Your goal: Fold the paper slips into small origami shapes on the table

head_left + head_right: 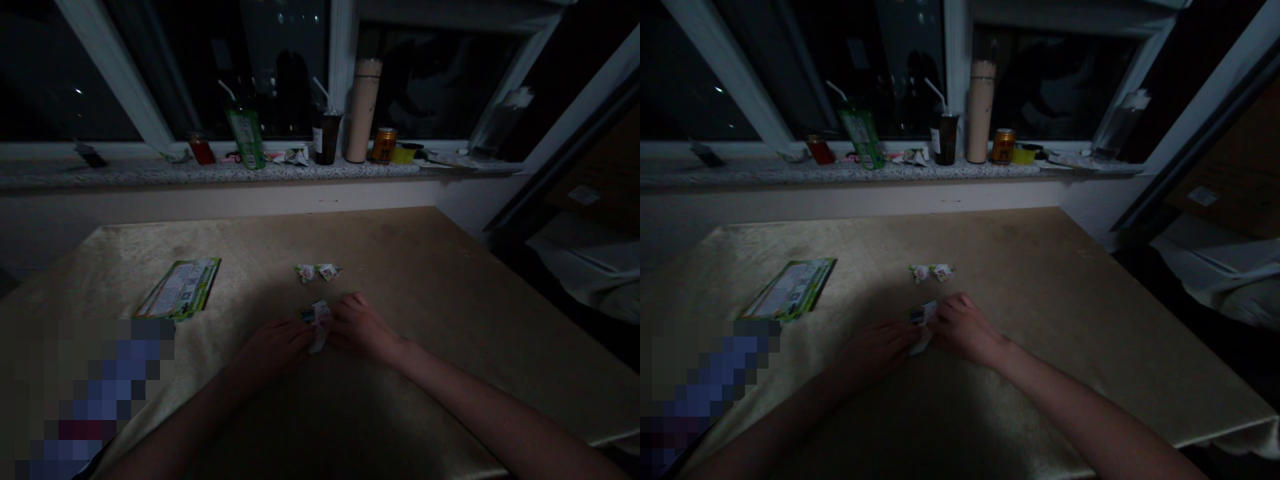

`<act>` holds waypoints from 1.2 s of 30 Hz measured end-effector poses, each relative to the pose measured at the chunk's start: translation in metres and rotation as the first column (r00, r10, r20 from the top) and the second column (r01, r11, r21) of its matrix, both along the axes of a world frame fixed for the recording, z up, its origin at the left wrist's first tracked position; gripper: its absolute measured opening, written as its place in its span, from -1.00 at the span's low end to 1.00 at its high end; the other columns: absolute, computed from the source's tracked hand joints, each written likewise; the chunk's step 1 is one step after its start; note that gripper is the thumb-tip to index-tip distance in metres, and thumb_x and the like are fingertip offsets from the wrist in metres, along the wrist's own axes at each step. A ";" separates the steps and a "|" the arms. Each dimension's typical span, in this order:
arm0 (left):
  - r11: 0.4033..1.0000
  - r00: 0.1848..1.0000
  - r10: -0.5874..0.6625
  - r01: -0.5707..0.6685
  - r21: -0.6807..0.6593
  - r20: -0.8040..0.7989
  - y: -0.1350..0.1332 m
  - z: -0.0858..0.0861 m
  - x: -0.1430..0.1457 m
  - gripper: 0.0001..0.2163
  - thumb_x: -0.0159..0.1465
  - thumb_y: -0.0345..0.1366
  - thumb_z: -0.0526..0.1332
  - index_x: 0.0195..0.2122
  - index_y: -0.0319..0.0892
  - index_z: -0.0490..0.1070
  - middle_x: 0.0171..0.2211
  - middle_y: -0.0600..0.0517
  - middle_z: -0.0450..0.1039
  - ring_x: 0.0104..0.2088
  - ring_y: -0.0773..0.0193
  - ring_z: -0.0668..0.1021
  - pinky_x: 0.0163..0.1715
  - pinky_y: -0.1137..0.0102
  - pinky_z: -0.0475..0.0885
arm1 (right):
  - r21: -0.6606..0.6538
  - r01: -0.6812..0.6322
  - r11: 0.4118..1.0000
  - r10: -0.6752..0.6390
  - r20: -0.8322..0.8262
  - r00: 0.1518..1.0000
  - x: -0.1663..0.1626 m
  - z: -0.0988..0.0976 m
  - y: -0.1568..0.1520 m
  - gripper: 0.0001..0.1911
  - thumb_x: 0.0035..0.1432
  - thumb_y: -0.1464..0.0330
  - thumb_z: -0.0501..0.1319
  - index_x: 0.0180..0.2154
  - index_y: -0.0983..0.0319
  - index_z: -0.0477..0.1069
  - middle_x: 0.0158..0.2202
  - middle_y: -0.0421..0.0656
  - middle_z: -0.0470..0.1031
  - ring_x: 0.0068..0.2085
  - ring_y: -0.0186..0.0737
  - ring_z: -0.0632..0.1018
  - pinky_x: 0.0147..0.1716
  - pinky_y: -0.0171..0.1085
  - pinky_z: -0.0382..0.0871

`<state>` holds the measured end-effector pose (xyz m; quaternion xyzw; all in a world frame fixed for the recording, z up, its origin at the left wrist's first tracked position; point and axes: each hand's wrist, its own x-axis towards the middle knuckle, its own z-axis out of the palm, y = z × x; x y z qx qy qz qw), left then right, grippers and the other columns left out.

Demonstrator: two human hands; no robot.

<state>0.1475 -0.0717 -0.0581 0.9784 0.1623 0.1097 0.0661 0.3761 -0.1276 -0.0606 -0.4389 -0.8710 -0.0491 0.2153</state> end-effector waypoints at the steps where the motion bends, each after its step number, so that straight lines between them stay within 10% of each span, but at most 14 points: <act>1: 1.000 1.000 -0.012 0.012 -0.007 0.008 0.001 0.001 -0.001 -0.71 0.38 -0.35 -0.05 0.02 -0.10 0.36 -0.05 -0.03 0.50 -0.08 0.17 0.54 -0.05 0.24 0.39 | -0.011 -0.004 1.000 0.004 -0.027 1.000 0.003 0.001 0.000 -0.86 0.18 0.29 0.22 -0.27 0.21 0.48 -0.34 -0.12 0.45 -0.20 -0.16 0.38 -0.18 -0.20 0.15; 15: 0.959 0.998 0.032 -0.015 -0.282 0.055 0.010 -0.005 -0.007 -0.71 0.34 -0.33 0.04 0.07 -0.02 0.34 0.00 0.02 0.48 -0.07 0.17 0.55 -0.06 0.25 0.42 | -0.164 -0.022 0.986 -0.035 -0.338 0.941 0.011 -0.010 0.008 -0.84 0.07 0.25 0.34 -0.39 0.21 0.49 -0.39 -0.19 0.49 -0.24 -0.22 0.46 -0.19 -0.23 0.15; 36: 0.990 0.991 0.133 -0.132 -0.048 0.028 -0.005 0.007 0.004 -0.76 0.25 -0.14 0.21 -0.12 -0.12 0.41 -0.15 -0.01 0.50 -0.11 0.09 0.48 -0.04 0.17 0.28 | -0.206 0.001 0.978 -0.077 -0.363 0.929 0.010 -0.014 0.013 -0.76 -0.02 0.23 0.40 -0.51 0.24 0.44 -0.46 -0.22 0.45 -0.29 -0.24 0.44 -0.20 -0.23 0.10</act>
